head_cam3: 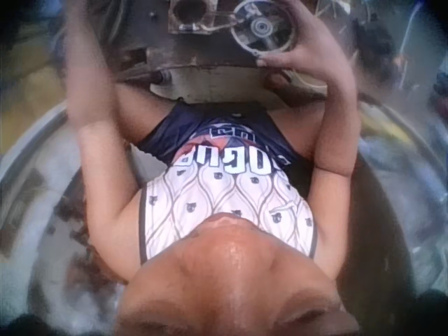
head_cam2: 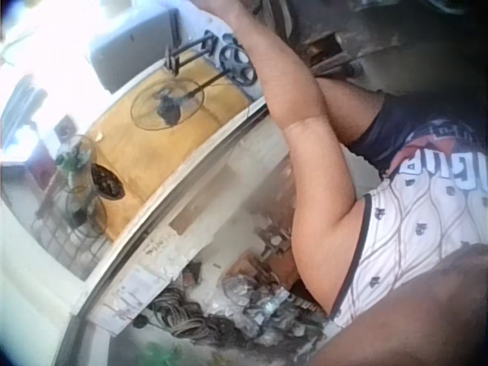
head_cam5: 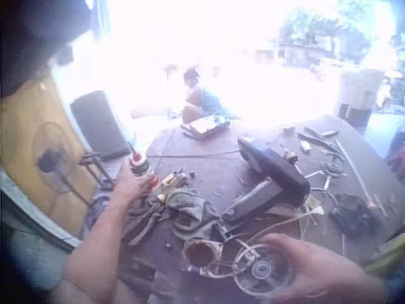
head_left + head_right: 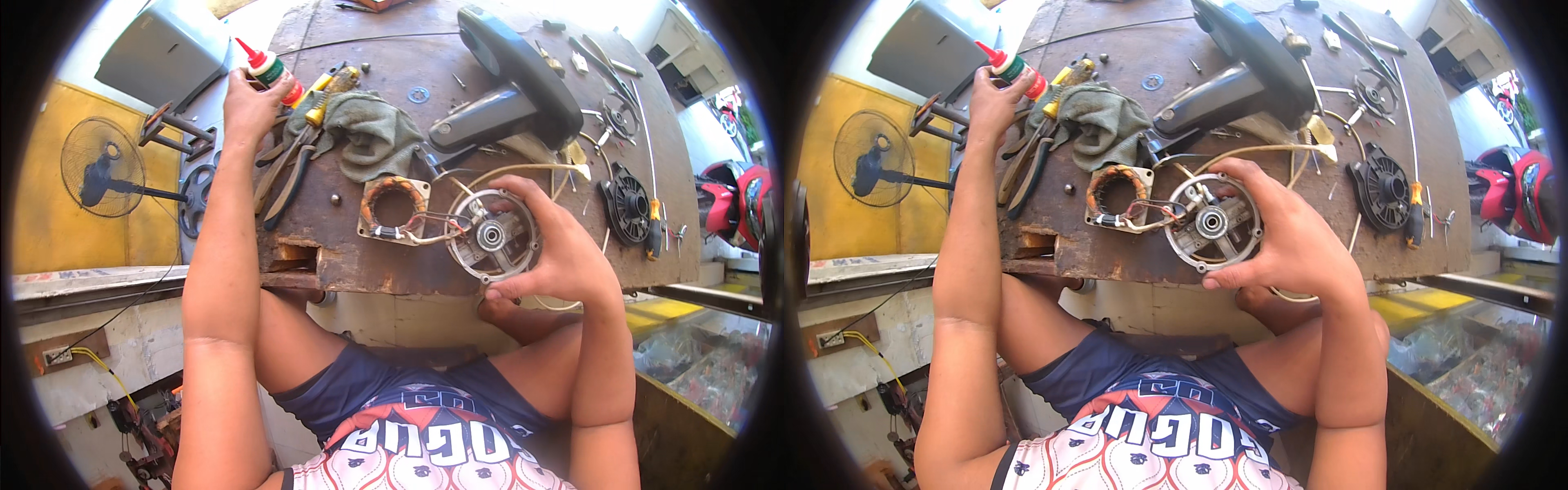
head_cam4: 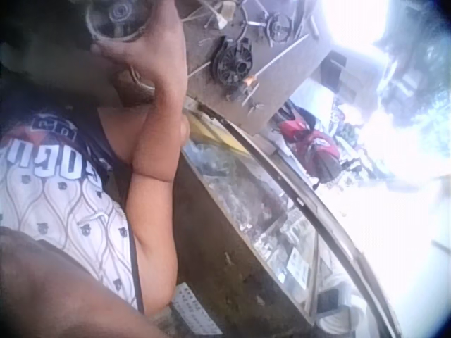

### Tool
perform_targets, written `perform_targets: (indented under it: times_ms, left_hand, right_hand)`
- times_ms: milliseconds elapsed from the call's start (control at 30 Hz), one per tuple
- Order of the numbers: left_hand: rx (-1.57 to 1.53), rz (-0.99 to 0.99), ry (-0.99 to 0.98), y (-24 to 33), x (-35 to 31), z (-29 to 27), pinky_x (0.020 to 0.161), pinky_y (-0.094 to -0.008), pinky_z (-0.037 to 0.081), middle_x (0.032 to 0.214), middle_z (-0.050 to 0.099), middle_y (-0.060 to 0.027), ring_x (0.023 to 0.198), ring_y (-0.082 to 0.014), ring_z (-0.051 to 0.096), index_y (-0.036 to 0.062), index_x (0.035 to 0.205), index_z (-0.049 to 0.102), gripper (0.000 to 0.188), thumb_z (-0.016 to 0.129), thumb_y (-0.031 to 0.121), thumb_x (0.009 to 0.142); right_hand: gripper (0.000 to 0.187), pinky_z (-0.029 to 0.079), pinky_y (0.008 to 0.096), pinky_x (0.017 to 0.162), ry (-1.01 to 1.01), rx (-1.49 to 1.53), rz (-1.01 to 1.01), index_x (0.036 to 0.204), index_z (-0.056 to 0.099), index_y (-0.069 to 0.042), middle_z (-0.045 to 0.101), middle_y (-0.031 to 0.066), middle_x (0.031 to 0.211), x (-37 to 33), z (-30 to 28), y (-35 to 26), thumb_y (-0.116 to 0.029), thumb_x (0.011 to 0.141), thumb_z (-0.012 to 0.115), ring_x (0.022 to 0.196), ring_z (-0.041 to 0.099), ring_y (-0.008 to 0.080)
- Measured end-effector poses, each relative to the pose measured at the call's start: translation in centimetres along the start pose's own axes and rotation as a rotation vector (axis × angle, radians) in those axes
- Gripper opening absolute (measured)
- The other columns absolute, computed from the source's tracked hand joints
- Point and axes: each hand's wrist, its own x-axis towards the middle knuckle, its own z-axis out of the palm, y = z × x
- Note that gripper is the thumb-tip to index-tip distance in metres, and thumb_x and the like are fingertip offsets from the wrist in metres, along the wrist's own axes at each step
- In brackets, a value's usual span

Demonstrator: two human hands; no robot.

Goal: The person assembles a small electric motor by inserting a bearing into a housing, applying adhesive, and joining the stator and rotor halves. They then insert a shaft and tighten it with a wrench.

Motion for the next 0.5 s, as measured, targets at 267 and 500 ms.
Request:
perform_targets:
  times_ms: [267, 500]
  left_hand:
    - [0.237, 0.243, 0.127, 6.2, -4.7, -4.0, 0.108, -0.0441, 0.057, 0.141, 0.070, -0.0236, 0.131, -0.0314, 0.069, -0.0049, 0.143, 0.061, 0.080, 0.091, 0.050, 0.092]
    - [0.027, 0.456, -0.779, 10.5, -15.9, -7.0, 0.097, -0.0410, 0.058, 0.131, 0.067, -0.0132, 0.116, -0.0289, 0.070, 0.0051, 0.140, 0.066, 0.073, 0.097, 0.017, 0.075]
  right_hand:
    - [0.119, 0.052, 0.0453, 0.117, 0.017, -0.047, -0.022, 0.159, 0.049, -0.006, 0.067, 0.0163, 0.145, -0.4, 0.5, 0.5, -0.037, 0.060, 0.107, 0.136, 0.067, 0.0343]
    - [0.120, 0.051, 0.0442, 0.118, 0.055, -0.114, -0.052, 0.159, 0.048, -0.005, 0.065, 0.0171, 0.148, -0.5, 0.7, 0.0, -0.032, 0.059, 0.108, 0.136, 0.067, 0.0343]
